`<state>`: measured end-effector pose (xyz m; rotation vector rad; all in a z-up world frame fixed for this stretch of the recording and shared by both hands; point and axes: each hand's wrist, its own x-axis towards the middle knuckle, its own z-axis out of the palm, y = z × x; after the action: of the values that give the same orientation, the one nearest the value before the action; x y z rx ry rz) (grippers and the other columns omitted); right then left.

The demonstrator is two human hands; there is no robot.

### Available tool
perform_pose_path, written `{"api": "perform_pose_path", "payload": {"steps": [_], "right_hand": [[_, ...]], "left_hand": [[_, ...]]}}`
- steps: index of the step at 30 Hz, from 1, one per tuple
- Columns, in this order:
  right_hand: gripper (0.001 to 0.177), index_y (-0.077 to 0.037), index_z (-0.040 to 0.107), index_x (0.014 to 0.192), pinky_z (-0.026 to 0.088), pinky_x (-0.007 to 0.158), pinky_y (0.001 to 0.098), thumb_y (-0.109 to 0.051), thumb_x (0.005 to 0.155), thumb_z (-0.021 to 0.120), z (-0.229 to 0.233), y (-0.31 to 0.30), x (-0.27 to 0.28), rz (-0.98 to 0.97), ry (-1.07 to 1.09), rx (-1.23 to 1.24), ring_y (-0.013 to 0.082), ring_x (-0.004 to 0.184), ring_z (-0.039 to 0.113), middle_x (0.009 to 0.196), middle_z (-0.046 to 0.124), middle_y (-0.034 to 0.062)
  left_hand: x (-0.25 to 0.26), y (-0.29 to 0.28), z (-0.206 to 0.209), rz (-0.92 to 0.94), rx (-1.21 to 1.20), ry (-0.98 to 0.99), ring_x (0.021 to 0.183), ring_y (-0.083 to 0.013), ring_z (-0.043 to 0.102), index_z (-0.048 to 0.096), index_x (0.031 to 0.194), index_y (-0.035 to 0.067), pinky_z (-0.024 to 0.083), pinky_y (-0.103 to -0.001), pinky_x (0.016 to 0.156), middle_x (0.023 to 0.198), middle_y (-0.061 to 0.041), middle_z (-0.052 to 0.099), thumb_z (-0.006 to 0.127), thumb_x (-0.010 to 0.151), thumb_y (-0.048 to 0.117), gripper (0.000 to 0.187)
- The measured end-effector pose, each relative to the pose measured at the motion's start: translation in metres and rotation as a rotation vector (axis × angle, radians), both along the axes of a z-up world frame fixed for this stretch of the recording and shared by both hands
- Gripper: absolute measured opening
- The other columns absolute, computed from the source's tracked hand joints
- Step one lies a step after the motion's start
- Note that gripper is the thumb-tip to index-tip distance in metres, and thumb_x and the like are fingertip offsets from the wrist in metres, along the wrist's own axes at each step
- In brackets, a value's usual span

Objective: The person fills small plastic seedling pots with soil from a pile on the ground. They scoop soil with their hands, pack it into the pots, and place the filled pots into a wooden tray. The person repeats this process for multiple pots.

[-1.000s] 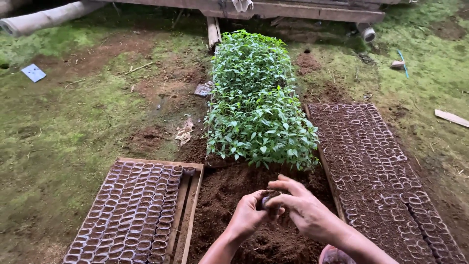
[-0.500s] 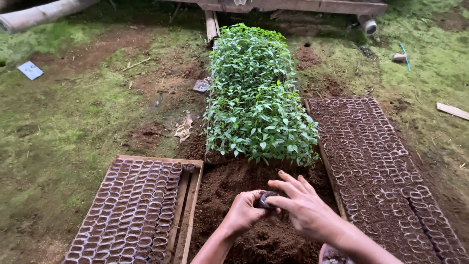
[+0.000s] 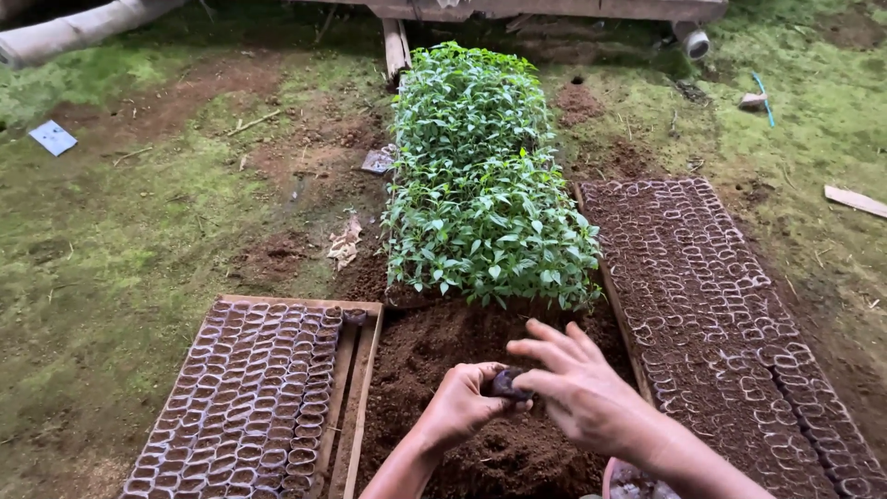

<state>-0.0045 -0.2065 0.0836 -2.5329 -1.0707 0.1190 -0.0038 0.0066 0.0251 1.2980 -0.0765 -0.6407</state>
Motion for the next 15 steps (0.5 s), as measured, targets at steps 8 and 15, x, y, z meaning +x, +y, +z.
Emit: {"api": "perform_pose_path", "payload": {"steps": [8,15], "right_hand": [[0.043,-0.023,0.072,0.123,0.014,0.116,0.0685,-0.012,0.081,0.065,-0.004,0.001,0.008,-0.035,0.017,0.026,0.0378,0.152,0.026,0.153,0.047,0.0088],[0.011,-0.015,0.074,0.098,0.022,0.117,0.0681,-0.019,0.088,0.073,0.011,0.008,0.008,-0.066,-0.017,0.125,0.0353,0.144,0.044,0.136,0.065,0.0086]], "left_hand": [[0.007,-0.002,-0.039,0.078,0.225,-0.305,0.086,-0.0038,0.065,0.078,0.102,0.014,0.054,-0.020,0.079,0.093,0.006,0.076,0.086,0.079,0.011,0.024],[0.002,0.003,0.006,-0.019,-0.013,0.020,0.089,-0.0110,0.067,0.073,0.117,0.004,0.058,-0.023,0.080,0.102,-0.004,0.075,0.087,0.075,0.013,0.046]]}}
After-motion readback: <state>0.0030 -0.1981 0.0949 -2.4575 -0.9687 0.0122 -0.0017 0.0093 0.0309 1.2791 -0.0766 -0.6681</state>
